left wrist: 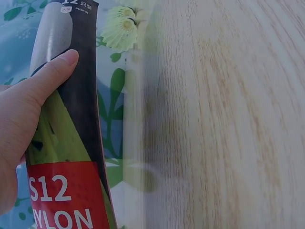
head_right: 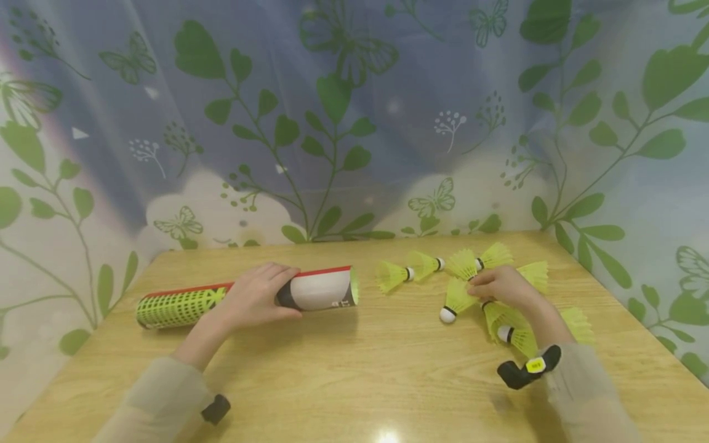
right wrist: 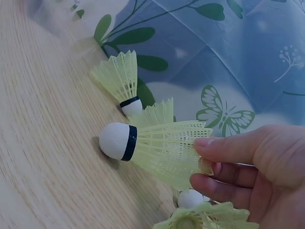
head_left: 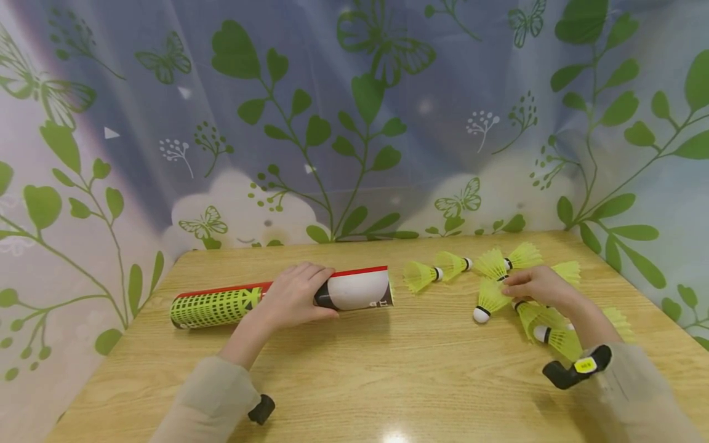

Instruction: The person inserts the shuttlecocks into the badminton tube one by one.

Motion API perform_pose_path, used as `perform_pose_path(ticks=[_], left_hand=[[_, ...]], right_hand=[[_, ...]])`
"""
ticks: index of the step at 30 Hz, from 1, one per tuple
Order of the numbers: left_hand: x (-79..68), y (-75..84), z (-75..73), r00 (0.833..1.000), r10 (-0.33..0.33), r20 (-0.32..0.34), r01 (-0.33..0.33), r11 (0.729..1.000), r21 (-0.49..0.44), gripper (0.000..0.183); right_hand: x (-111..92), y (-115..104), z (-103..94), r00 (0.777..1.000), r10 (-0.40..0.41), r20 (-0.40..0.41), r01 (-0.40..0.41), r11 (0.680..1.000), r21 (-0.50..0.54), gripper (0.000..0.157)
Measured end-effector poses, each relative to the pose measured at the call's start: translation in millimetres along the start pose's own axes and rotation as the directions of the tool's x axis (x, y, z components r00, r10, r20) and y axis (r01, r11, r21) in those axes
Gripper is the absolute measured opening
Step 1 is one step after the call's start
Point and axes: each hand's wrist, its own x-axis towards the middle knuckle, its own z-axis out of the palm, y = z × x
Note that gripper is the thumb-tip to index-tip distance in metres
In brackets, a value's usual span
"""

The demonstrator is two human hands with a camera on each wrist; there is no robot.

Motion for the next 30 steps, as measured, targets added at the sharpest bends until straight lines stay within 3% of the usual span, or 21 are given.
perform_pose_path(ticks=[8,24,30], left_hand=[[0.7,0.7,-1.6,1.000,-0.010,0.017,0.010,1.000,-0.003,0.075],[1.5,1.3,-1.4,1.000,-0.016,0.026,0.016,1.000,-0.004,0.075],[1.9,1.2,-0.7,1.000,-0.009,0.017,0.009,1.000,0.008,0.075]], right_hand=[[4.8,-11.4,7.5,1.000,-0.019,-0.013,0.018,0.999,-0.028,0.048],[9.8,-35.4,28.7,0.999,-0.037,-0.034,0.041,0.993,0.114,0.057],[10.6,-49.6,35.9,0.995,-0.081,-0.061,0.089,0.985,0.150,0.054]])
